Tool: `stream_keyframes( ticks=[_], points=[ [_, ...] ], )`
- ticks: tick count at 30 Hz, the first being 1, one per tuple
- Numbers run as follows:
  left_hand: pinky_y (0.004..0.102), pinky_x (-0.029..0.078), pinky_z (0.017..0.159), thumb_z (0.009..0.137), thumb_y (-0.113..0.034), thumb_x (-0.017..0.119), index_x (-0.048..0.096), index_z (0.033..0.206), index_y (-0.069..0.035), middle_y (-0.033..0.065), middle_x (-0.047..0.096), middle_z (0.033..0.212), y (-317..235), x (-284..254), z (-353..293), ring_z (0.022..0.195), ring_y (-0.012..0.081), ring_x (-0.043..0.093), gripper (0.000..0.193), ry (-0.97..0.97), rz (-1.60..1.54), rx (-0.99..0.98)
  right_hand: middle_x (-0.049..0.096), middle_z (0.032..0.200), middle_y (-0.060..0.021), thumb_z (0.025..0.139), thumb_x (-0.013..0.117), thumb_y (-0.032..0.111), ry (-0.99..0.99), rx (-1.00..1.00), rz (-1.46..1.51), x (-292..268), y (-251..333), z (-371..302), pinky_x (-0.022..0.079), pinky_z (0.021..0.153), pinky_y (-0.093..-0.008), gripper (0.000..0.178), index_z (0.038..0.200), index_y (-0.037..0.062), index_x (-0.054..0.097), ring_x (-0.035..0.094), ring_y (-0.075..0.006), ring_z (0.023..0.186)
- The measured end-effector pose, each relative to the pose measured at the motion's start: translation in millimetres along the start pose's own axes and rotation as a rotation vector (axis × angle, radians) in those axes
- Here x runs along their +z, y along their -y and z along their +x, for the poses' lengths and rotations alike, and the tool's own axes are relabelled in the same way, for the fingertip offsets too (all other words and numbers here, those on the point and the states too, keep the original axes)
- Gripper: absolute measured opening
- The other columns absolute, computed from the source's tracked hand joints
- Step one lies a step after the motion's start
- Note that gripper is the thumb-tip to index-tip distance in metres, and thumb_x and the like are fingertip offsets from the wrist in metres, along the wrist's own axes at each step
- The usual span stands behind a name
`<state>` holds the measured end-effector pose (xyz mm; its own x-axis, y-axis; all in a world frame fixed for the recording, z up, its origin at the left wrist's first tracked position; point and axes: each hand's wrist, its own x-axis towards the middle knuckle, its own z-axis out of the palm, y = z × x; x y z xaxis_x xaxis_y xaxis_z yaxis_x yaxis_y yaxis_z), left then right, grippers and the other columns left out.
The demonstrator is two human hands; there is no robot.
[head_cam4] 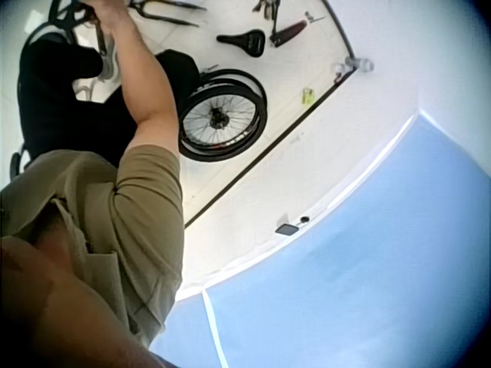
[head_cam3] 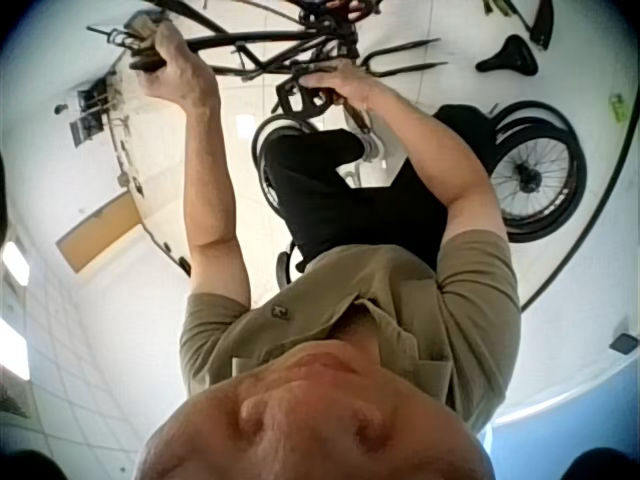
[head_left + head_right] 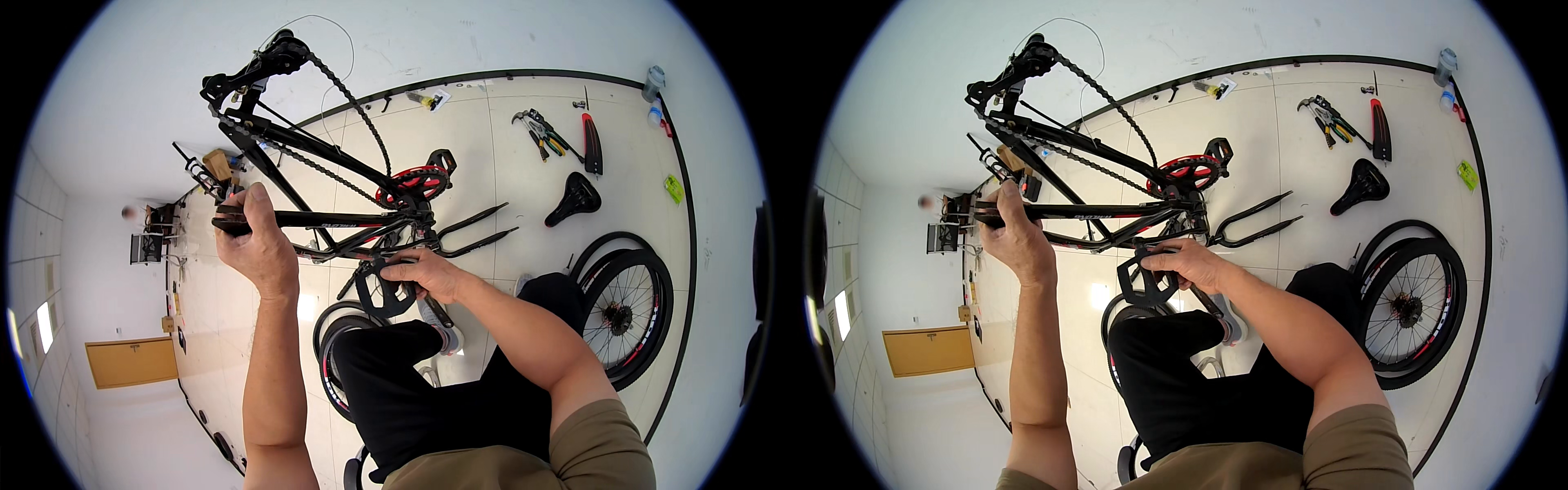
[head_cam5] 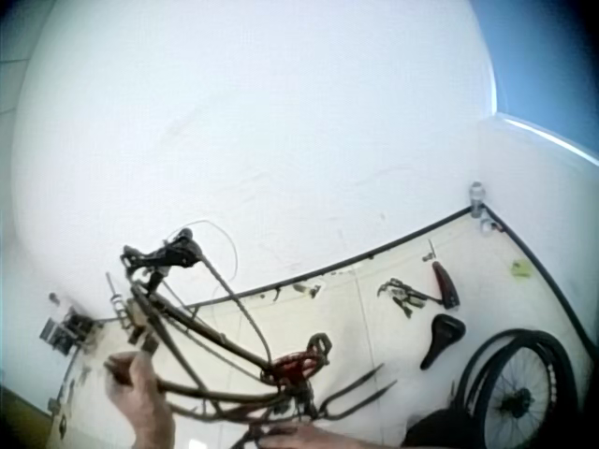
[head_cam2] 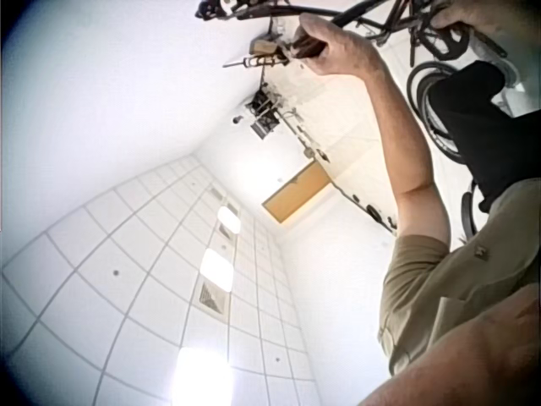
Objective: The person is assembling a bicycle by attaching a pedal to the crank arm. They use a wrench to tighten the pedal onto the crank arm, repeatedly checking the fit and making adjustments.
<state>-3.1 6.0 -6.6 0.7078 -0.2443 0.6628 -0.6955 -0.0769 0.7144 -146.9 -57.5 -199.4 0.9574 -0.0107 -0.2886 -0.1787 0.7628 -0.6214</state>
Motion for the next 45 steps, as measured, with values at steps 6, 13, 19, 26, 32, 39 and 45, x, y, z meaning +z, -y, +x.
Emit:
stream_keyframes(
  ticks=[6,13,19,26,32,39,45],
  points=[
    [0.0213,0.042,0.068,0.09,-0.019,0.074,0.061,0.091,0.003,0.0004,0.057,0.079,-13,-2,-4,0.072,0.0067,0.049,0.025,0.037,-0.031,-0.11,0.067,0.078,0.0016,0.08,0.081,0.034,0.011,0.022,-0.025,5,-5,8,0.026,0.047,-0.0222,0.044,0.114,0.0099,0.068,0.049,-0.0025,0.058],
    [0.0217,0.042,0.068,0.09,-0.019,0.074,0.061,0.093,0.003,0.0002,0.057,0.079,-11,-4,-3,0.072,0.0066,0.049,0.026,0.044,-0.02,-0.099,0.066,0.078,0.0014,0.08,0.082,0.038,-0.015,0.048,-0.116,8,-13,17,0.03,0.048,-0.0229,0.046,0.114,0.0101,0.068,0.051,-0.0027,0.06],
    [0.0212,0.037,0.061,0.091,-0.022,0.072,0.061,0.091,0.001,-0.0016,0.054,0.076,-5,-2,-2,0.067,0.0053,0.045,0.025,0.033,-0.037,-0.044,0.068,0.087,0.0004,0.076,0.084,0.039,-0.09,0.039,-0.296,15,-12,21,0.042,0.058,-0.0257,0.047,0.111,0.0104,0.071,0.061,-0.0083,0.075],
    [0.0201,0.028,0.046,0.092,-0.027,0.071,0.06,0.086,-0.004,-0.0054,0.048,0.07,-4,-1,-1,0.057,0.0025,0.039,0.025,0.038,-0.016,0.004,0.07,0.105,-0.0058,0.076,0.084,0.038,-0.127,0.061,-0.327,18,-21,27,0.051,0.078,-0.0293,0.059,0.122,0.0045,0.066,0.065,-0.0152,0.088],
    [0.0198,0.028,0.046,0.092,-0.027,0.071,0.06,0.088,-0.004,-0.0053,0.048,0.07,-7,-2,-3,0.057,0.0026,0.039,0.026,0.031,-0.018,-0.019,0.069,0.112,-0.0106,0.076,0.084,0.035,-0.127,0.058,-0.323,19,-22,29,0.052,0.086,-0.031,0.062,0.123,-0.0012,0.064,0.064,-0.0174,0.097],
    [0.02,0.029,0.046,0.092,-0.028,0.07,0.06,0.089,-0.004,-0.0047,0.049,0.071,-4,-2,-2,0.058,0.0028,0.039,0.026,0.025,0.017,-0.006,0.068,0.116,-0.0099,0.077,0.084,0.035,-0.122,0.075,-0.327,18,-24,31,0.051,0.088,-0.0315,0.058,0.122,0.003,0.066,0.064,-0.0182,0.099],
    [0.021,0.041,0.066,0.091,-0.019,0.072,0.061,0.092,0.004,-0.0006,0.056,0.077,-11,-2,-4,0.07,0.0061,0.048,0.025,0.052,-0.024,-0.071,0.069,0.114,-0.01,0.077,0.084,0.037,-0.182,0.02,-0.398,8,-51,54,0.05,0.089,-0.0325,0.053,0.117,0.0055,0.07,0.063,-0.0192,0.102]
  ],
)
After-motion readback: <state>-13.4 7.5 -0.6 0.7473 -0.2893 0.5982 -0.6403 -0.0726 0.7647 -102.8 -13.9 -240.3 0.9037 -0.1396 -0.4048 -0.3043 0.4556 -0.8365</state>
